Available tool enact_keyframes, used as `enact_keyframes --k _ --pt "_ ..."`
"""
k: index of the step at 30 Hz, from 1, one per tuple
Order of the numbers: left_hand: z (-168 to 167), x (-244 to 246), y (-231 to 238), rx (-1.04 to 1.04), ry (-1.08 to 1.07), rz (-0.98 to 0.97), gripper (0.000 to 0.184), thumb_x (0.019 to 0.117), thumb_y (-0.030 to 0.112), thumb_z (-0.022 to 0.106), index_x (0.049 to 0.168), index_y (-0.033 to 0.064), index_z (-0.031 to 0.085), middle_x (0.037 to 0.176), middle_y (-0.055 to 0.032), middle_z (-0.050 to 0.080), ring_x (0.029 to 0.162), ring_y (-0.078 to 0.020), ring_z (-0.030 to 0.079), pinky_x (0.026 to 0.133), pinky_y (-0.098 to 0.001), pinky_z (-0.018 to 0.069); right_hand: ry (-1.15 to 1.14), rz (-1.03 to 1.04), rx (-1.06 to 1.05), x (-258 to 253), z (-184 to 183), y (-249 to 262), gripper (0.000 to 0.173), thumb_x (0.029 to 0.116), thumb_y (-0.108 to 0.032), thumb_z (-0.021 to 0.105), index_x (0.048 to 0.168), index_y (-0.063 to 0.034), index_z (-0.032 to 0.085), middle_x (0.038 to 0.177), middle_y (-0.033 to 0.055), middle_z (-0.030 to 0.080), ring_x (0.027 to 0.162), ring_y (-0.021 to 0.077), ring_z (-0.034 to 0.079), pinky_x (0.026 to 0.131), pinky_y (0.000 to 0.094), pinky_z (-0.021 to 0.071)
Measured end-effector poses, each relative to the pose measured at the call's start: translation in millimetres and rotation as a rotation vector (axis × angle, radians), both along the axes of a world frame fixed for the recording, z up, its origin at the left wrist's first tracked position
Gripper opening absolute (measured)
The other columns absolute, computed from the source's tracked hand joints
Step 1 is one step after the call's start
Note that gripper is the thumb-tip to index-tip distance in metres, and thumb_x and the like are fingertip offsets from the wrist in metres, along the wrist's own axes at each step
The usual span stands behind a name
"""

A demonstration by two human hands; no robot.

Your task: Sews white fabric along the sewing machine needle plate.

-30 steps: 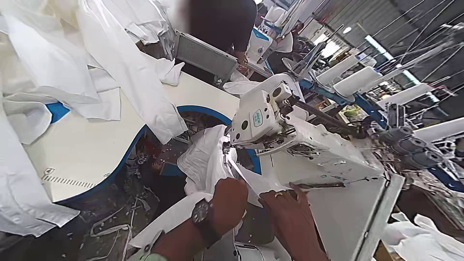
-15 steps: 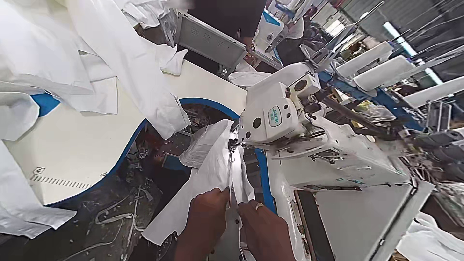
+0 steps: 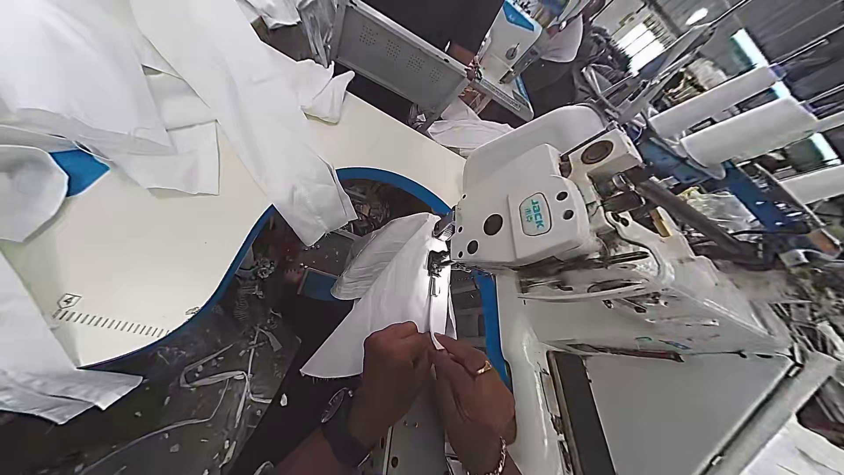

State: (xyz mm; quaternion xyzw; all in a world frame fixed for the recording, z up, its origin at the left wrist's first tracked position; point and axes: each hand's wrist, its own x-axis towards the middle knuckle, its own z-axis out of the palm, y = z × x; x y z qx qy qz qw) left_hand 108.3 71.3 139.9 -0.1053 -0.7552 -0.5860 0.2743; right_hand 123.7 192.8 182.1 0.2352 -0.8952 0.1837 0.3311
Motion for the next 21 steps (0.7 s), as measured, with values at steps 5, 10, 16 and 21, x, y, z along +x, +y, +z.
enact_keyframes --k 5,10,16,21 --pt "3 -26 6 -0.129 0.051 0.149 0.018 0.0836 0.013 0.066 0.069 0.006 0.073 0.067 -0.0057 0.061 0.064 -0.0188 0.06 0.057 -0.0287 0.0479 0.047 0.01 -0.04 -24 -7 1 0.02 0.0952 -0.011 0.059 0.081 -0.0055 0.072 0.098 0.011 0.078 0.096 0.0106 0.073 0.087 0.0153 0.0536" --pt "9 -38 7 -0.167 0.078 0.071 0.012 0.0859 0.004 0.065 0.082 0.0017 0.076 0.099 -0.0153 0.073 0.092 -0.0273 0.071 0.079 -0.0326 0.059 0.033 -0.093 0.066 -35 -1 -8 0.022 0.0939 -0.007 0.055 0.084 -0.0007 0.073 0.101 0.0168 0.078 0.095 0.0231 0.076 0.079 0.0265 0.0593" --pt "-24 -6 -44 -0.051 -0.24 -0.121 0.022 0.0898 -0.002 0.064 0.108 -0.0032 0.075 0.104 -0.018 0.075 0.098 -0.0284 0.074 0.089 -0.043 0.0593 0.006 -0.024 0.132 -22 -4 -12 0.023 0.0937 -0.009 0.052 0.089 -0.0012 0.074 0.107 0.0159 0.077 0.096 0.0261 0.076 0.078 0.032 0.0604" --pt "-149 -1 29 -0.081 -0.257 -0.321 0.036 0.1077 0.01 0.042 0.129 -0.0128 0.06 0.128 -0.0298 0.064 0.123 -0.0393 0.061 0.109 -0.0452 0.0451 -0.031 0.164 0.229 -14 -12 -24 0.026 0.0939 -0.016 0.053 0.086 -0.0104 0.077 0.079 0.0038 0.076 0.084 0.0208 0.076 0.097 0.0416 0.0551"
